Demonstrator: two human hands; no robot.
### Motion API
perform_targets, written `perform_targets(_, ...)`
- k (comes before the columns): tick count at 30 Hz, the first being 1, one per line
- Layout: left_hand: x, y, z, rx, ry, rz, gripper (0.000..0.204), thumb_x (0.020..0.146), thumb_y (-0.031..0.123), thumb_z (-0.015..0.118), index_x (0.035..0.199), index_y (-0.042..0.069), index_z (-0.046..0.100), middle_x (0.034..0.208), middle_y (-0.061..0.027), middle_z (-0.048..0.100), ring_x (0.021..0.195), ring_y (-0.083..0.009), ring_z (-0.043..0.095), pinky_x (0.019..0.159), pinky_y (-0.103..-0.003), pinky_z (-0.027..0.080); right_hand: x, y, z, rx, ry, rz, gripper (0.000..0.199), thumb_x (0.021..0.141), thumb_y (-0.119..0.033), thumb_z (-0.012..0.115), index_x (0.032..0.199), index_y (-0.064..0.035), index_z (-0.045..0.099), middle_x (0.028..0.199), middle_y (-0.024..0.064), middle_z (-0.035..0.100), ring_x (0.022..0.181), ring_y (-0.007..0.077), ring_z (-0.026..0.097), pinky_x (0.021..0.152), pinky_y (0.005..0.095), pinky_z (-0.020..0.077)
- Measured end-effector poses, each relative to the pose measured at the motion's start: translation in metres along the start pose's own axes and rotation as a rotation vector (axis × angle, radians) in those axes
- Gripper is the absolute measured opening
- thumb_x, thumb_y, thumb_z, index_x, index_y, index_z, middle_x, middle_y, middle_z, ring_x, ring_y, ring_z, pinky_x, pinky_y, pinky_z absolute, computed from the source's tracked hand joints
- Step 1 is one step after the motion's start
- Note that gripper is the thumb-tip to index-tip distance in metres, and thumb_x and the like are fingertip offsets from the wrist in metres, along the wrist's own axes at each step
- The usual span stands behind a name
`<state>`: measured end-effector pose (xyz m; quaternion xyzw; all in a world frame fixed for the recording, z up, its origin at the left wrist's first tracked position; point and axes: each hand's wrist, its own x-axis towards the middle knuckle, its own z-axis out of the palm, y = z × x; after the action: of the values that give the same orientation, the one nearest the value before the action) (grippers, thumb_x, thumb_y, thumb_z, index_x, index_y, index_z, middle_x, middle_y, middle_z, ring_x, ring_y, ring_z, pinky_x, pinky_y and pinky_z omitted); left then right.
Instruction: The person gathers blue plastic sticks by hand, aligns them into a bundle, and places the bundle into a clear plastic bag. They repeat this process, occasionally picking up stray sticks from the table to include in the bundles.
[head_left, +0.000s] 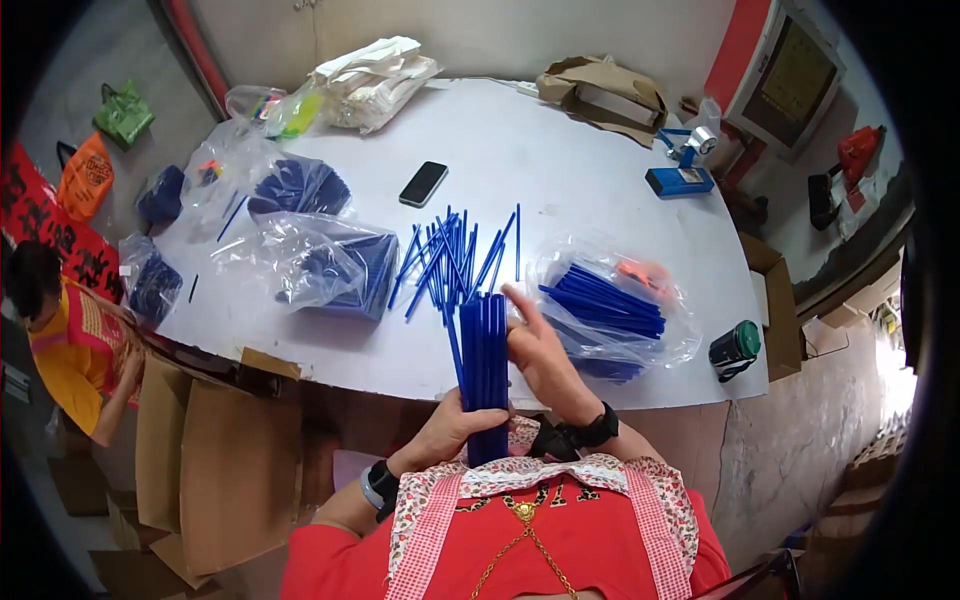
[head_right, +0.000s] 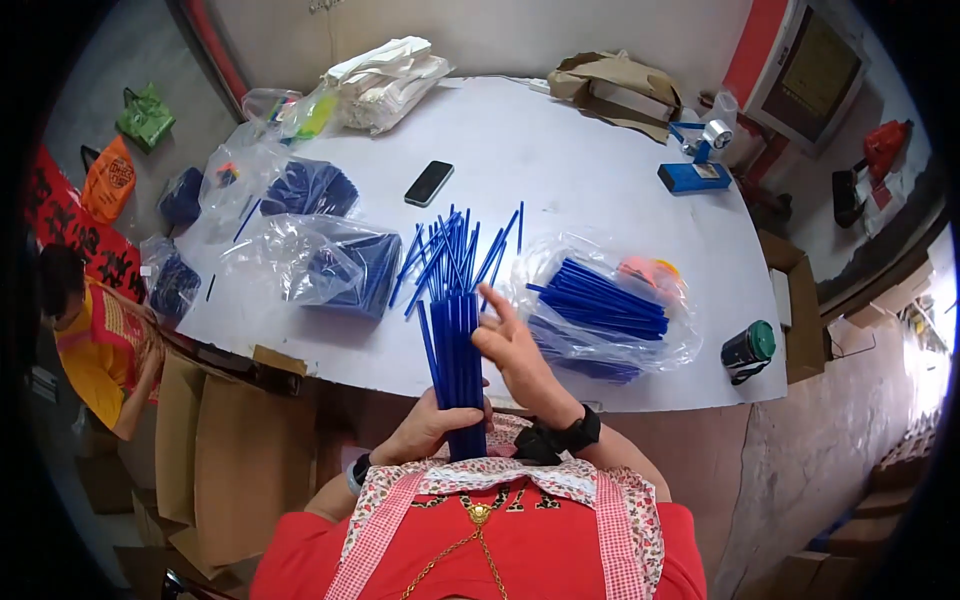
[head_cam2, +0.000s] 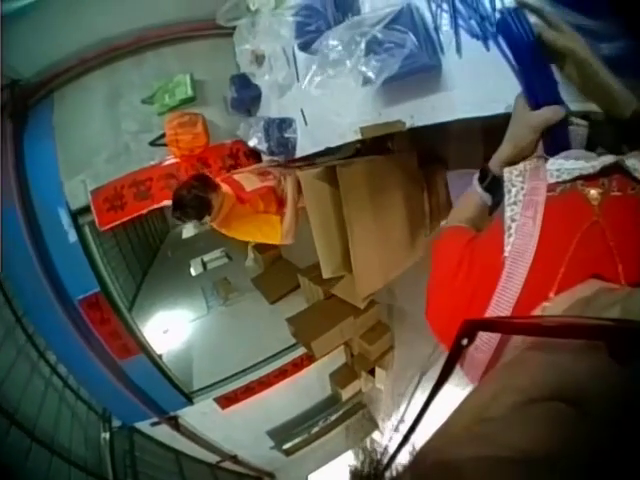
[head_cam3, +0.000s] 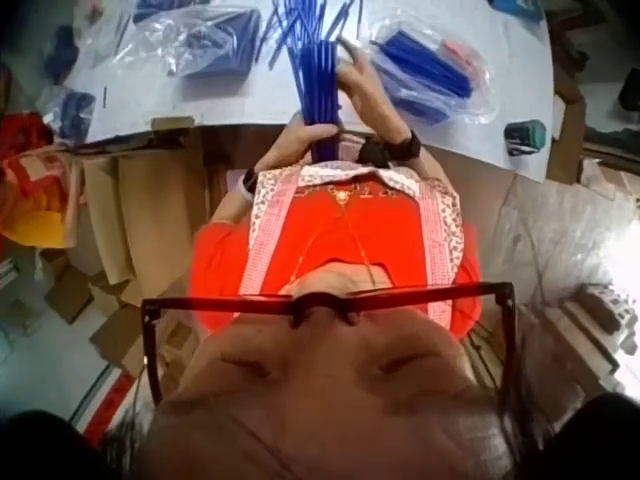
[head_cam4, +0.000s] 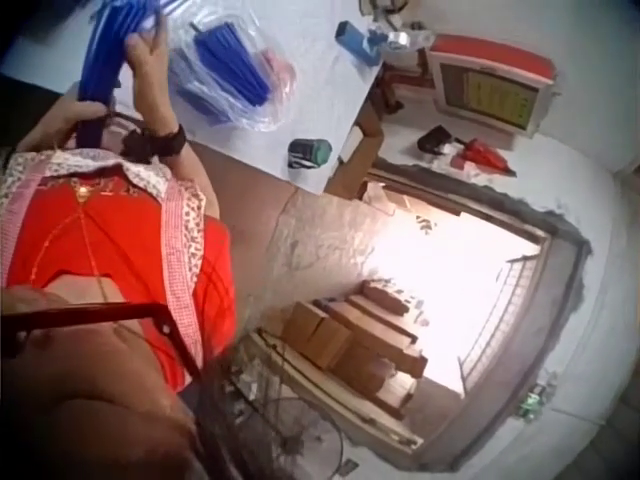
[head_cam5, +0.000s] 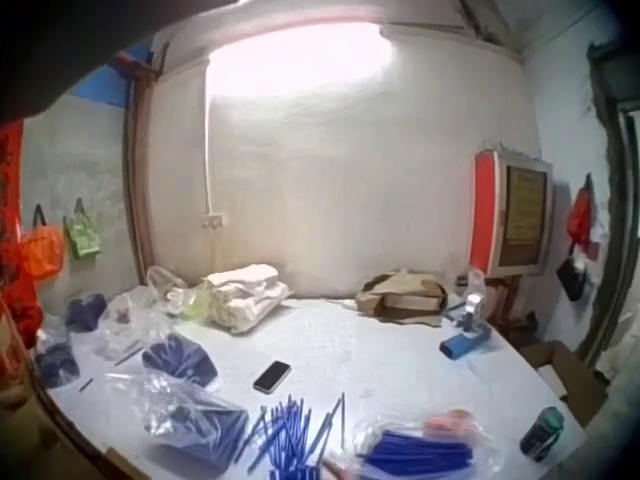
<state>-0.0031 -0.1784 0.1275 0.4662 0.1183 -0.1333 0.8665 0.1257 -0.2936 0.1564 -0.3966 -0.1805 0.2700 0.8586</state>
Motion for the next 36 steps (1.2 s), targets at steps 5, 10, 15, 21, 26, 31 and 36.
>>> perform_targets(5,0.01,0.042,-0.026,-0.056,0.039,-0.037,0.055,0.081,0.013,0.069,0.127,-0.001,0.044,0.104,-0.0122,0.062,0.092,-0.0216,0.065,0.081,-0.034,0.055,0.033,0.021,0.007,-0.071,-0.098,0.453,0.047,0.091,-0.024,0.057,0.132,-0.0031,0.045,0.118,0.0115,0.061,0.104,0.0178,0.061,0.093,0.0362,0.0485)
perform_targets(10,0.009,0.053,-0.039,-0.149,0.129,-0.043,0.05,0.082,0.008,0.068,0.126,-0.001,0.047,0.105,-0.0119,0.063,0.094,-0.0211,0.065,0.081,-0.035,0.056,0.06,0.041,-0.008,0.256,-0.037,0.598,0.041,0.093,-0.023,0.053,0.127,-0.0012,0.05,0.118,0.0116,0.061,0.104,0.0204,0.061,0.094,0.0388,0.0483)
perform_targets(15,0.001,0.069,-0.052,-0.158,0.23,-0.103,0.044,0.082,0.005,0.068,0.122,-0.001,0.051,0.106,-0.011,0.064,0.093,-0.0201,0.065,0.083,-0.034,0.055,0.069,0.069,-0.006,0.562,0.028,0.616,0.04,0.096,-0.027,0.05,0.126,-0.0005,0.052,0.12,0.0134,0.061,0.106,0.0241,0.061,0.096,0.0402,0.0475)
perform_targets(21,0.002,0.092,-0.073,-0.113,0.247,-0.156,0.042,0.082,0.004,0.068,0.121,-0.001,0.053,0.105,-0.011,0.064,0.093,-0.0204,0.065,0.083,-0.034,0.054,0.082,0.09,0.0,0.623,0.005,0.581,0.041,0.097,-0.03,0.049,0.127,-0.0017,0.052,0.122,0.0146,0.059,0.112,0.0256,0.058,0.098,0.0427,0.0455)
perform_targets(26,0.006,0.124,-0.117,-0.122,0.219,-0.247,0.044,0.082,0.003,0.067,0.124,-0.001,0.052,0.108,-0.0117,0.064,0.095,-0.0206,0.065,0.084,-0.035,0.054,0.107,0.123,0.011,0.768,0.0,0.483,0.045,0.098,-0.034,0.046,0.13,-0.0031,0.05,0.127,0.0147,0.056,0.117,0.0259,0.055,0.101,0.0442,0.0425)
perform_targets(31,0.005,0.159,-0.168,-0.02,0.172,-0.338,0.048,0.082,0.003,0.067,0.127,0.002,0.05,0.113,-0.012,0.062,0.102,-0.0211,0.062,0.088,-0.036,0.053,0.12,0.152,0.041,0.869,0.056,0.351,0.05,0.099,-0.038,0.042,0.135,-0.004,0.046,0.134,0.0148,0.051,0.121,0.0258,0.052,0.104,0.0447,0.0393)
perform_targets(36,0.018,0.174,-0.206,0.002,0.071,-0.455,0.051,0.082,0.001,0.066,0.129,0.004,0.048,0.118,-0.0118,0.06,0.107,-0.0212,0.06,0.092,-0.037,0.05,0.122,0.169,0.058,0.812,0.242,0.251,0.054,0.099,-0.04,0.04,0.138,-0.003,0.041,0.136,0.0149,0.049,0.122,0.026,0.05,0.105,0.0445,0.038)
